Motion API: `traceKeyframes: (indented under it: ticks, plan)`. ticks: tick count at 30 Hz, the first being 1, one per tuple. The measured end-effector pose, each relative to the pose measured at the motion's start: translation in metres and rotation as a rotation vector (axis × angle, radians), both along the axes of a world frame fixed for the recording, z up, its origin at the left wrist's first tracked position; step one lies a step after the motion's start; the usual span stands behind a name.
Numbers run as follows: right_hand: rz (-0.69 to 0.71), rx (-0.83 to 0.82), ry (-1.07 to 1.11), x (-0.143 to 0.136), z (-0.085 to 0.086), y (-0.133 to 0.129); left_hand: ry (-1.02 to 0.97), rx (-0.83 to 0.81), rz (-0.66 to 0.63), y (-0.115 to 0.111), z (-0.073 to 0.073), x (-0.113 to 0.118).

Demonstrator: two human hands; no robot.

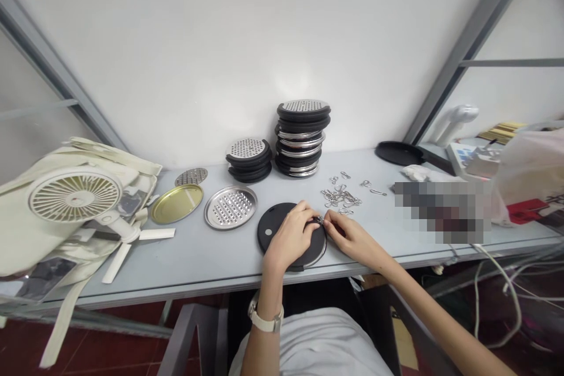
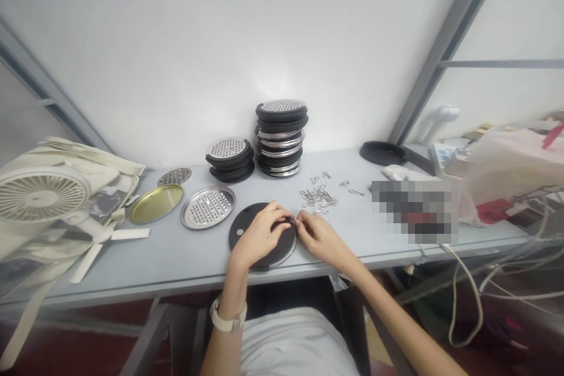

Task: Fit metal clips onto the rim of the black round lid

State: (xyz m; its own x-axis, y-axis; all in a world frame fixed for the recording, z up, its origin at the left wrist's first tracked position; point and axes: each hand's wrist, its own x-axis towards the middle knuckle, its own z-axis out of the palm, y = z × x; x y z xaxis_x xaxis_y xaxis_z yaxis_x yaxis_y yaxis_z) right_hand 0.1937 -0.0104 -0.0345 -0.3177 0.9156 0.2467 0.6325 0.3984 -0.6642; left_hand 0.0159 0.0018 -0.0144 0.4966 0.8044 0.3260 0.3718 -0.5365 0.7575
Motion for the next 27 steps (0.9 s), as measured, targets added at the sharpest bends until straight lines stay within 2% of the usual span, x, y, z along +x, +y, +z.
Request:
traceKeyframes:
  ticks: [7, 15, 27]
  plan:
    - [0.011, 0.011, -0.001, 0.0014, -0.0043, 0.0007, 0.006, -0.013, -0.001, 0.0005, 0.0003, -0.0005]
    - [0.025, 0.002, -0.014, 0.0009, -0.0008, -0.0002, -0.003, -0.020, -0.008, 0.0003, -0.0002, -0.0017]
    - [0.047, 0.079, -0.097, 0.0018, -0.0009, -0.0002, 0.017, -0.038, 0.015, -0.0035, -0.0016, -0.0037]
